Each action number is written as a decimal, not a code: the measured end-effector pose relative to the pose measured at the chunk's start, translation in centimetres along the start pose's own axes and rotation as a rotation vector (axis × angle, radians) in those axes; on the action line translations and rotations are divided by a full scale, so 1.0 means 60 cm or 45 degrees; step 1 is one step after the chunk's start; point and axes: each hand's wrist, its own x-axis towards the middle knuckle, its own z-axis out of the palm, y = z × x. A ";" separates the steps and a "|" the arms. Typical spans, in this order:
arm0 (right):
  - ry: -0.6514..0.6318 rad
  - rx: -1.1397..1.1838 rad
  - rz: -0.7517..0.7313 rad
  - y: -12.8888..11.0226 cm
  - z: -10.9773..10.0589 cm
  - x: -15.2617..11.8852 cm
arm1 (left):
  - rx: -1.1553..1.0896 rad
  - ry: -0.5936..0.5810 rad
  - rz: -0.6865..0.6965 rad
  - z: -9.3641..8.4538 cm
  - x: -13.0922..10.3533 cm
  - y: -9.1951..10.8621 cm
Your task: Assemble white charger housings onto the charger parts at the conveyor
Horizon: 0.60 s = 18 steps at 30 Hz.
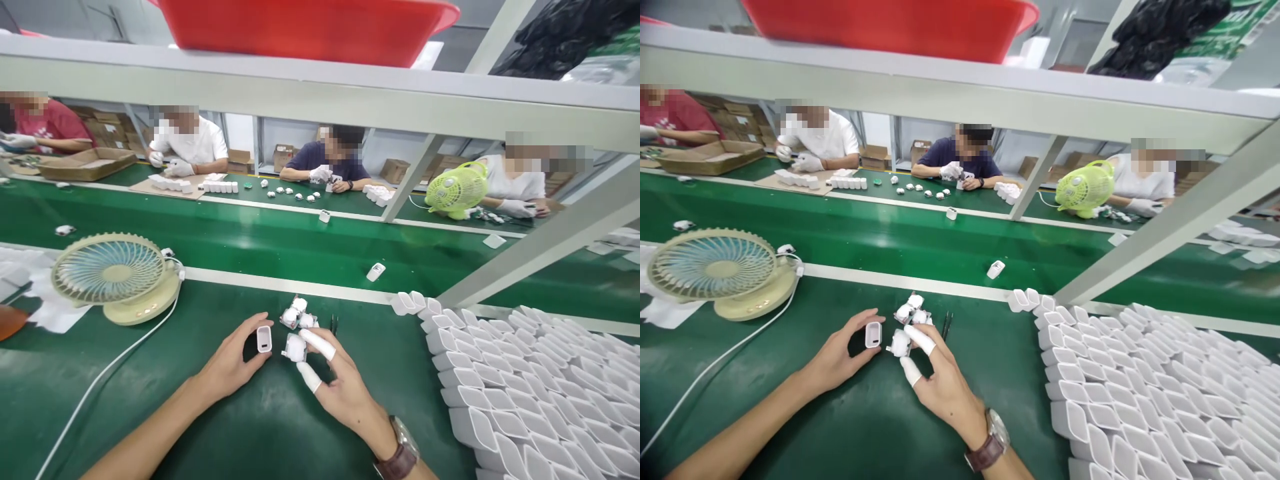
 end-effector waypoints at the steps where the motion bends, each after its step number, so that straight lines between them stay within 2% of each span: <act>1: 0.001 -0.030 -0.026 -0.002 0.003 -0.002 | -0.012 -0.008 0.021 0.002 -0.003 0.002; 6: -0.068 -0.149 -0.148 -0.017 0.005 -0.007 | 0.014 -0.037 0.154 0.011 -0.014 0.010; 10: -0.069 -0.268 -0.205 -0.014 0.005 -0.012 | 0.052 -0.038 0.268 0.010 -0.015 0.005; 18: -0.084 -0.347 -0.269 -0.005 0.010 -0.013 | 0.074 -0.029 0.313 0.008 -0.013 0.011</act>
